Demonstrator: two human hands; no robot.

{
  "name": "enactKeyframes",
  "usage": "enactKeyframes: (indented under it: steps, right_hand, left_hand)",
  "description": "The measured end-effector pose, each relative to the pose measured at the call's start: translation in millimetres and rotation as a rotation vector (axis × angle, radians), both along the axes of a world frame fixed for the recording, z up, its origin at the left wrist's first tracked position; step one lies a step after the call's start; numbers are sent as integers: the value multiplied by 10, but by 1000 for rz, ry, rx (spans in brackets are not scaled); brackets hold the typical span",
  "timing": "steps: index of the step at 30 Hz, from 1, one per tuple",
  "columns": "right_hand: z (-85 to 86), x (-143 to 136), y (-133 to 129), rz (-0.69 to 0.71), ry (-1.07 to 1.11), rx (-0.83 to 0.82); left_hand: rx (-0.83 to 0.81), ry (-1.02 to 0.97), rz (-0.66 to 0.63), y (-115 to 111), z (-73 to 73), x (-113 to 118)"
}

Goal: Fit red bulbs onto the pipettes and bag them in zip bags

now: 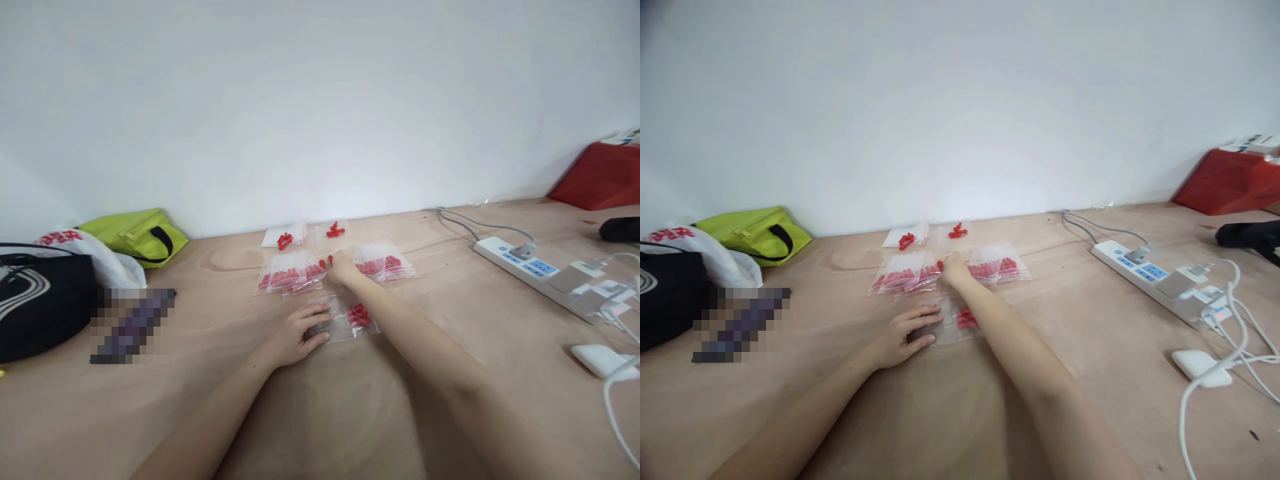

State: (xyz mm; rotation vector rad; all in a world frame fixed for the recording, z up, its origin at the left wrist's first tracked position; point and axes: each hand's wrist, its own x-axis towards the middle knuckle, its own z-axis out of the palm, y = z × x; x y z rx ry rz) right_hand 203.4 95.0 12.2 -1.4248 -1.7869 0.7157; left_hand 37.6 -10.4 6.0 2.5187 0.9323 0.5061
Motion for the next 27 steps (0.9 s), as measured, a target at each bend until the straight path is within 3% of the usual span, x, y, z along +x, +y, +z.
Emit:
enactKeyframes:
  steps: [6,14,19,27]
  right_hand:
    - [123,419,-285,-149,50,59]
    - [-203,1097,-837,-317,511,142]
    - [-308,1114,-913,-302,615,57]
    - [-336,836,-1025,-176,868,-101]
  left_hand:
    - [-25,16,31,-9,21,5]
    - [-17,35,30,15,17,3]
    - [-19,57,38,4,31,7]
    - [-45,76,86,-24,75,10]
